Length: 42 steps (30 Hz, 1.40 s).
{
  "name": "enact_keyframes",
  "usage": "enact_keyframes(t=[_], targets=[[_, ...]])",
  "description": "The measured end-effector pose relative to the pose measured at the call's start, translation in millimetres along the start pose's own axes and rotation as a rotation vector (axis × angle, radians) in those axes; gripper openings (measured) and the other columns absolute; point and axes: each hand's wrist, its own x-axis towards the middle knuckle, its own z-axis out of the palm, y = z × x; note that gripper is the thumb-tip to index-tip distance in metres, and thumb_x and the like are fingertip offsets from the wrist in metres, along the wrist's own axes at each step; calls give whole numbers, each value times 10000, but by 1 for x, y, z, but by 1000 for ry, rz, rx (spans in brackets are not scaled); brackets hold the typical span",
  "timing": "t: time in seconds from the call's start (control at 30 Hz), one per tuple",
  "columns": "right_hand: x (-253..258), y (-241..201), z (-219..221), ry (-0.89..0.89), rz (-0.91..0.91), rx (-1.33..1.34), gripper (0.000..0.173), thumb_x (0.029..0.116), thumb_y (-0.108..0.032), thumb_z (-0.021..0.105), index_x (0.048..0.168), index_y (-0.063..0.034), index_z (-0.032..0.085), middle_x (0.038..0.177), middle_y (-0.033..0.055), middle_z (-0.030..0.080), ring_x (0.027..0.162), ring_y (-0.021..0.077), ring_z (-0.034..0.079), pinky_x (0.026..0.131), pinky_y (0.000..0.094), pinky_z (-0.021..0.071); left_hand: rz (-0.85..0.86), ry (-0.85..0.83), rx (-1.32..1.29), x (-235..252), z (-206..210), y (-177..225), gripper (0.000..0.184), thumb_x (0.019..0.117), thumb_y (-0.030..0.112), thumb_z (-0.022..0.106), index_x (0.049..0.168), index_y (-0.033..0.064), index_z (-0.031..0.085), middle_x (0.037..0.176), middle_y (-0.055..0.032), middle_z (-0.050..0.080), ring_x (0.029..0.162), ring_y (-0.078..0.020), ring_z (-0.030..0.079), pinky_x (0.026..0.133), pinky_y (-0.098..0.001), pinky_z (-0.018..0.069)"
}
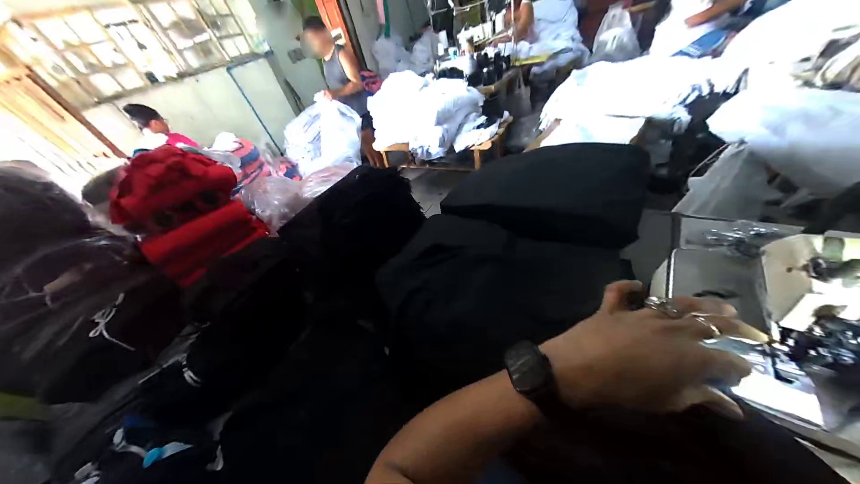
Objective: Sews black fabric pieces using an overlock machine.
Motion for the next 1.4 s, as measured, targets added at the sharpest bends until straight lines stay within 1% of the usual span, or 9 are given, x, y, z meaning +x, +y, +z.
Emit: enact_keyframes(t=[0.1,0.2,0.33,0.57,0.77,1.1,1.23,1.33,1.4], targets=[[-7,14,10,109,67,130,158,959,131,487,932,216,618,837,137,661,813,47,610,832,161,480,-24,80,-84,-19,-12,-8,182,967,274,697,1034,116,757,1113,-40,747,1186,-207,655,1156,-595,301],[-27,49,-9,156,3,75,182,1048,-131,535,985,-130,706,917,-189,686,879,-80,642,820,189,570,-74,161,-159,-35,-12,-19,171,986,277,679,974,115,734,883,5,732,912,-120,689,1071,-491,406],[-17,66,0,356,209,344,96,983,-70,637,943,-61,723,830,-44,714,762,43,676,733,250,602,-140,188,-420,-36,14,-49,100,984,169,688,1036,88,717,934,-5,718,840,-93,683,789,-333,595],[-16,87,-6,448,423,477,171,1022,-75,606,929,5,724,815,66,710,728,108,668,682,274,573,-673,337,-707,-32,43,-43,178,942,298,755,954,121,743,765,3,687,541,-73,545,491,-256,455],[-17,95,-8,527,469,548,221,1016,-97,624,834,-14,718,771,67,699,705,121,658,682,292,573,-686,341,-633,-23,52,-45,246,1048,293,599,983,96,733,756,10,663,619,-58,582,581,-262,484],[-21,107,-13,532,389,537,127,997,-42,636,945,16,737,831,76,726,758,113,689,743,291,599,-710,446,-683,-15,55,-40,180,966,266,725,918,94,749,739,32,687,625,-30,608,592,-217,503],[-22,107,-16,551,401,551,140,1004,-48,624,926,11,725,812,76,719,739,121,689,728,298,606,-715,442,-826,-10,58,-38,404,1059,376,550,770,114,655,670,34,594,591,-53,539,560,-237,455],[-22,107,-18,561,416,567,143,1011,-42,609,944,15,723,814,75,719,738,122,695,721,299,613,-712,399,-963,-10,58,-36,550,1076,529,394,896,122,717,858,30,694,817,-57,640,748,-277,532],[-21,107,-19,563,415,573,135,1008,-36,612,949,21,720,818,80,722,735,125,696,722,298,615,-663,385,-950,-7,61,-34,483,1063,500,469,813,145,680,794,40,656,781,-65,619,735,-289,527]])
